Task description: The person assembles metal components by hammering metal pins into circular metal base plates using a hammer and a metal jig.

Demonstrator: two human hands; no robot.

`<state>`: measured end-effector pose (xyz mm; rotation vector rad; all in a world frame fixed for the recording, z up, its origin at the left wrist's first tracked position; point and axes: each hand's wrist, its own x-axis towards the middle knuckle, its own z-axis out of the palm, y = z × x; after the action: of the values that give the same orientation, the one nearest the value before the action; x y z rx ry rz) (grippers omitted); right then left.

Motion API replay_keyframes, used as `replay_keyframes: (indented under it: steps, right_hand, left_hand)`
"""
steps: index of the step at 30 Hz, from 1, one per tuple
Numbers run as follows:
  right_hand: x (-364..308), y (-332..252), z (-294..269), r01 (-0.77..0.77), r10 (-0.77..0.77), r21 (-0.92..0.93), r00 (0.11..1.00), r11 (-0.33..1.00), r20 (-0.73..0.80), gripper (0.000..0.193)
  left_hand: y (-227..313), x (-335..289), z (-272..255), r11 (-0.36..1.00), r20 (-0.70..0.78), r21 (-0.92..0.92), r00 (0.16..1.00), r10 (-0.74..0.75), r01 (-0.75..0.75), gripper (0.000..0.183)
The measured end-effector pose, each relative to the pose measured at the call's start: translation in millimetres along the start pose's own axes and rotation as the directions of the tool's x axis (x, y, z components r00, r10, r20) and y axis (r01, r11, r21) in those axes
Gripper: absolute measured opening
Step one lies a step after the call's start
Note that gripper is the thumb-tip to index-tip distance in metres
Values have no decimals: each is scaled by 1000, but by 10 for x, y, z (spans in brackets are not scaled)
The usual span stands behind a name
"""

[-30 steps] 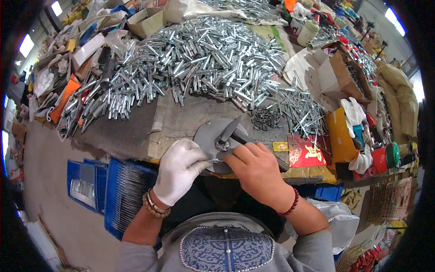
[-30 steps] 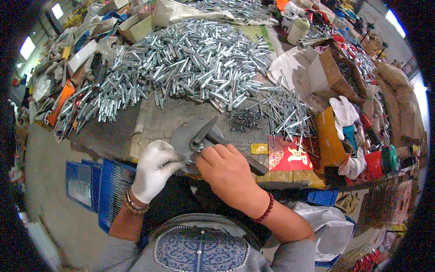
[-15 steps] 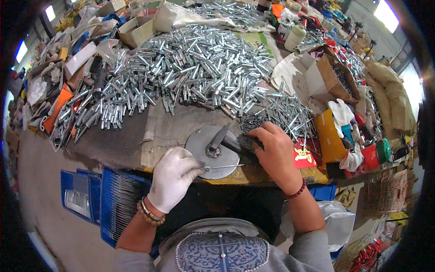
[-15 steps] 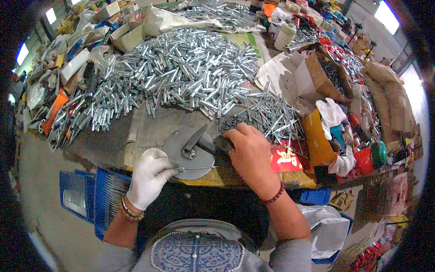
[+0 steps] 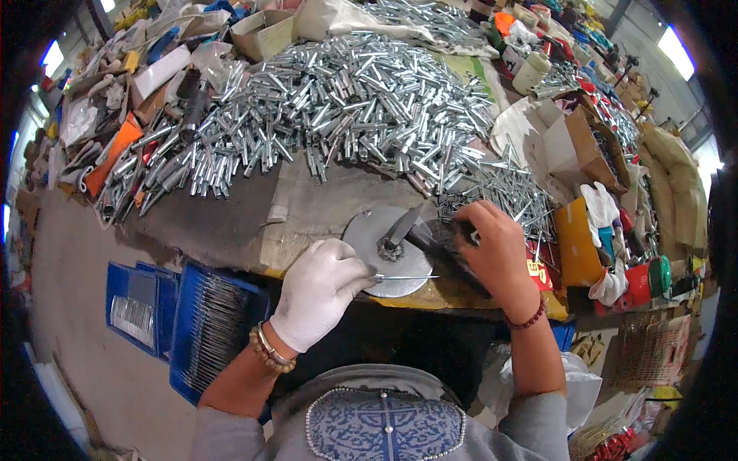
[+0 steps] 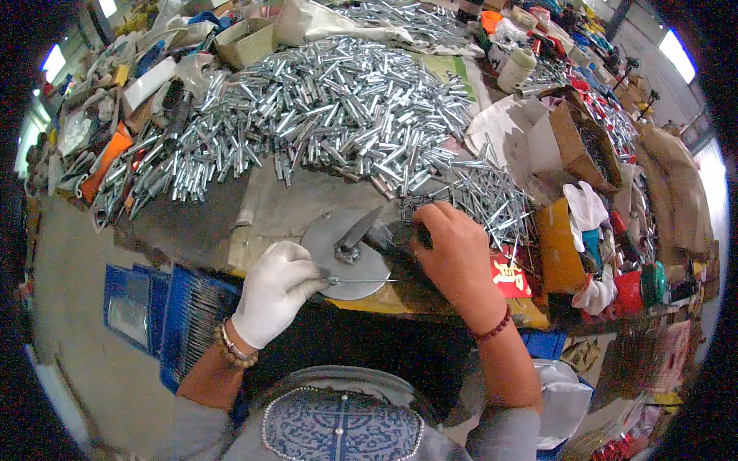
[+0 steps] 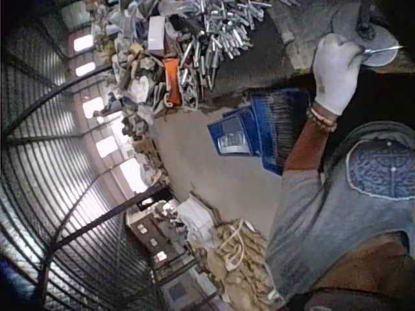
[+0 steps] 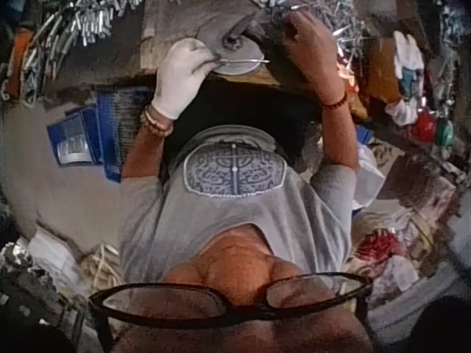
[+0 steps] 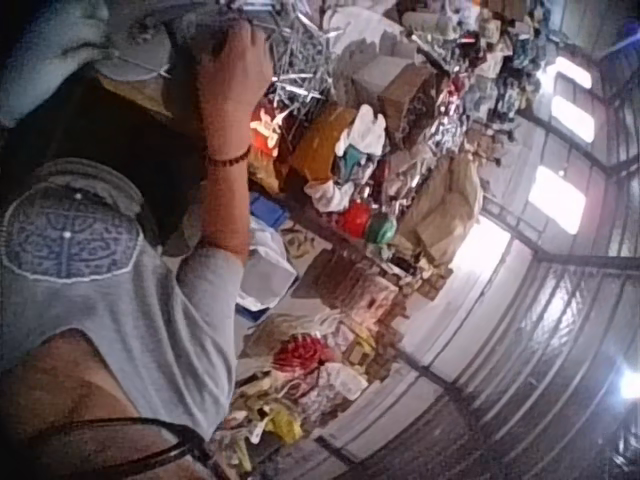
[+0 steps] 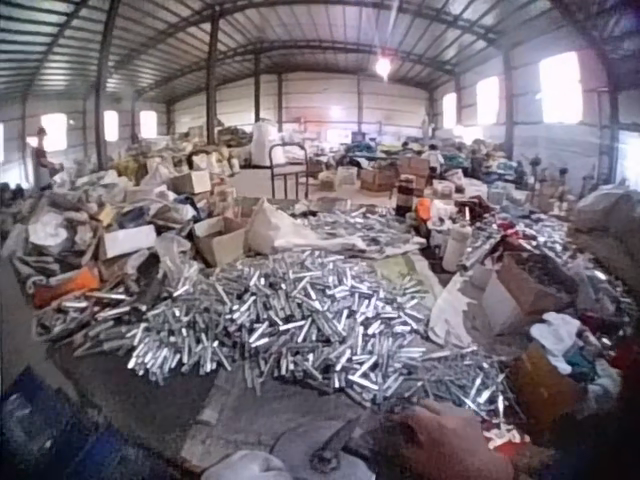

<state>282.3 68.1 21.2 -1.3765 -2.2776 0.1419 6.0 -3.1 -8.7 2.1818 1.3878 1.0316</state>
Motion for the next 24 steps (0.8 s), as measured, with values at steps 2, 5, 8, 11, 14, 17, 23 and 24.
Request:
replay_keyframes:
  steps: [2, 5, 8, 11, 14, 17, 23, 24]
  right_hand:
    - [-30, -142, -27, 81, -81, 178, 997, 981, -9, 21]
    - [-104, -484, 51, 224, -239, 249, 970, 942, 33, 43]
    - [-73, -760, 123, 244, -302, 358, 946, 901, 115, 57]
    - [-99, -741, 198, 112, -160, 625, 987, 772, 21, 67]
    - [-114, -652, 156, 45, -126, 611, 988, 790, 91, 76]
    - [-138, -616, 241, 16, -102, 570, 988, 821, 119, 78]
    - [-63, -769, 268, 78, -183, 522, 971, 850, 152, 74]
    - [-55, -823, 315, 97, -182, 486, 975, 868, 130, 73]
  left_hand:
    - [14, -11, -18, 1000, 38, 27, 999, -14, 13, 14]
    - [34, -7, -19, 999, 40, 46, 999, -19, 17, 15]
    - [57, -9, -12, 993, 6, 119, 1000, -15, 14, 10]
    - [8, -23, 8, 995, 23, 95, 1000, 10, -12, 10]
    - [6, 11, -4, 1000, 37, 20, 999, -23, 22, 15]
    - [-22, 43, -6, 1000, 42, 14, 999, -21, 21, 15]
    - [-114, -156, -11, 994, -73, 109, 997, 15, -7, 8]
    - [-136, -188, -24, 995, -39, 99, 999, 0, 4, 8]
